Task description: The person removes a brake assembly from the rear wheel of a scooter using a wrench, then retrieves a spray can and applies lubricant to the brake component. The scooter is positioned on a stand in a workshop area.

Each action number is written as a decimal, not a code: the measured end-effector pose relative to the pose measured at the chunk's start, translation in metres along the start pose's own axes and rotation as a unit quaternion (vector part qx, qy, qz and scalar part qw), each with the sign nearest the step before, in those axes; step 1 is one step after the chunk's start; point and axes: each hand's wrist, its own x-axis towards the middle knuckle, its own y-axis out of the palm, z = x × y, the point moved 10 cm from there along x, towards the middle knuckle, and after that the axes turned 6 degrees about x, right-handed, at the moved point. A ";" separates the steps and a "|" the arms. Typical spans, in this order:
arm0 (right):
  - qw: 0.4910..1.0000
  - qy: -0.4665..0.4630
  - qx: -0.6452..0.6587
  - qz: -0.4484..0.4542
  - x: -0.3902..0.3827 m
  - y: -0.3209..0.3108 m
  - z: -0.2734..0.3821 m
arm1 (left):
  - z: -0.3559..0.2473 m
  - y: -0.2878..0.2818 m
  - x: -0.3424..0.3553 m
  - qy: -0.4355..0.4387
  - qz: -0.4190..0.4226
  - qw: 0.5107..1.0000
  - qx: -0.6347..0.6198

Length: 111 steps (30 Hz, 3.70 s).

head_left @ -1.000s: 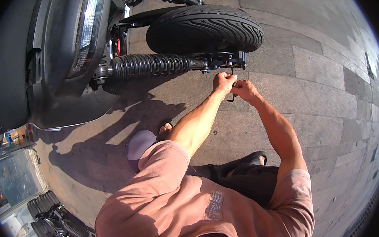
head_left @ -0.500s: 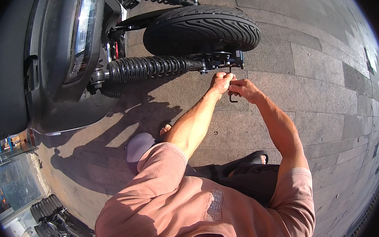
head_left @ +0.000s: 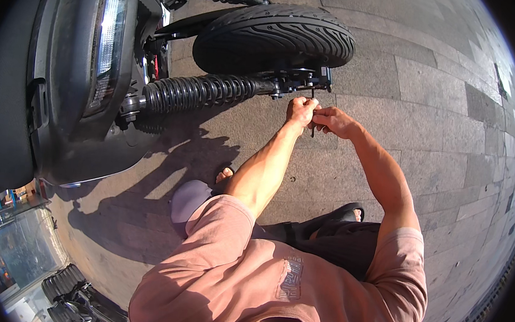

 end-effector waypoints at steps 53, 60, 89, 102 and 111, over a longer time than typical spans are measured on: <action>0.996 0.038 -0.045 -0.067 -0.007 0.000 0.007 | 0.001 0.008 -0.010 -0.093 0.007 0.989 -0.116; 0.993 0.012 -0.099 -0.069 0.002 -0.009 0.004 | 0.004 0.010 0.005 -0.055 -0.007 0.979 -0.194; 0.999 0.027 -0.014 -0.019 0.008 -0.021 0.005 | 0.007 0.011 0.010 -0.045 -0.019 0.948 -0.315; 0.995 0.053 0.081 0.028 0.009 -0.013 0.001 | 0.010 0.006 0.012 -0.052 -0.029 0.961 -0.271; 0.996 0.019 0.084 0.009 0.013 -0.015 -0.003 | 0.007 0.010 0.014 -0.044 -0.024 0.940 -0.337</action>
